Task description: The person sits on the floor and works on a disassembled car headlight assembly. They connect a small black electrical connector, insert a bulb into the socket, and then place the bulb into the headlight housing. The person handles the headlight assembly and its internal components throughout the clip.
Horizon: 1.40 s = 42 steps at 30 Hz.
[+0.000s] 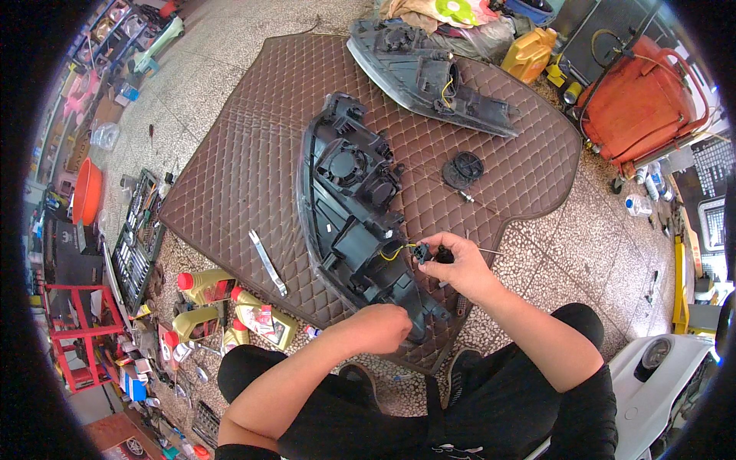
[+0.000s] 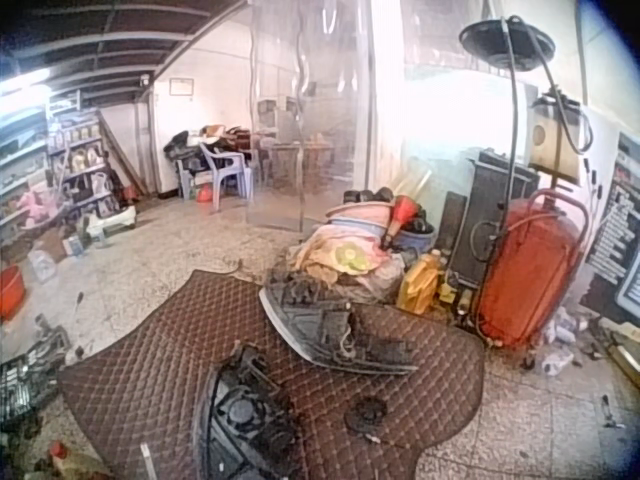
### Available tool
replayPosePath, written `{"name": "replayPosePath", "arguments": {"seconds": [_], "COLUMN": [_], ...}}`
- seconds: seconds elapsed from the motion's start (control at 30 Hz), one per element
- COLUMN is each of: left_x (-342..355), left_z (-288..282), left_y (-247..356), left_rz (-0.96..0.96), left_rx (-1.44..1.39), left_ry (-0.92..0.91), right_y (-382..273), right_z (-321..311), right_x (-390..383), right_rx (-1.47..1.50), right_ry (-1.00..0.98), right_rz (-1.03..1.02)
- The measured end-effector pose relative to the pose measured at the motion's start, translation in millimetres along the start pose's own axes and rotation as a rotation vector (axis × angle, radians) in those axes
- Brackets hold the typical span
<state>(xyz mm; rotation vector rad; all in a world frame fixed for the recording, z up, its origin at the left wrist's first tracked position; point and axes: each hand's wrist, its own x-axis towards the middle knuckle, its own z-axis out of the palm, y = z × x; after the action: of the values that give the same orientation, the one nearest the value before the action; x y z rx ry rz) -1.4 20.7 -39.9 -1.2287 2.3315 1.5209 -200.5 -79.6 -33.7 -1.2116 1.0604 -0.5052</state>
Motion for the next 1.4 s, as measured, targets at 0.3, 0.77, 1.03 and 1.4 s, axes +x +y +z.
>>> {"name": "replayPosePath", "arguments": {"seconds": [0.3, 0.77, 1.03, 1.4], "left_x": [-3.9, -1.4, -1.3, -2.8], "left_z": [-1.6, -10.0, -6.6, -6.8], "left_y": [4.6, 12.4, 14.2, 15.8], "left_rz": [0.045, 0.08, 0.077, 0.083], "left_rx": [-0.064, -0.047, -0.09, -0.081], "left_ry": [0.179, 0.156, 0.213, 0.217], "right_y": [-2.8, 2.5, 4.4, 5.7], "right_z": [-1.5, -2.3, -1.6, -0.7], "right_x": [0.7, 2.5, 1.4, 1.0], "right_rx": [-0.108, -0.081, -0.092, -0.103], "right_ry": [0.036, 0.127, 0.136, 0.135], "right_rz": [-0.097, -0.131, -0.142, -0.148]}}
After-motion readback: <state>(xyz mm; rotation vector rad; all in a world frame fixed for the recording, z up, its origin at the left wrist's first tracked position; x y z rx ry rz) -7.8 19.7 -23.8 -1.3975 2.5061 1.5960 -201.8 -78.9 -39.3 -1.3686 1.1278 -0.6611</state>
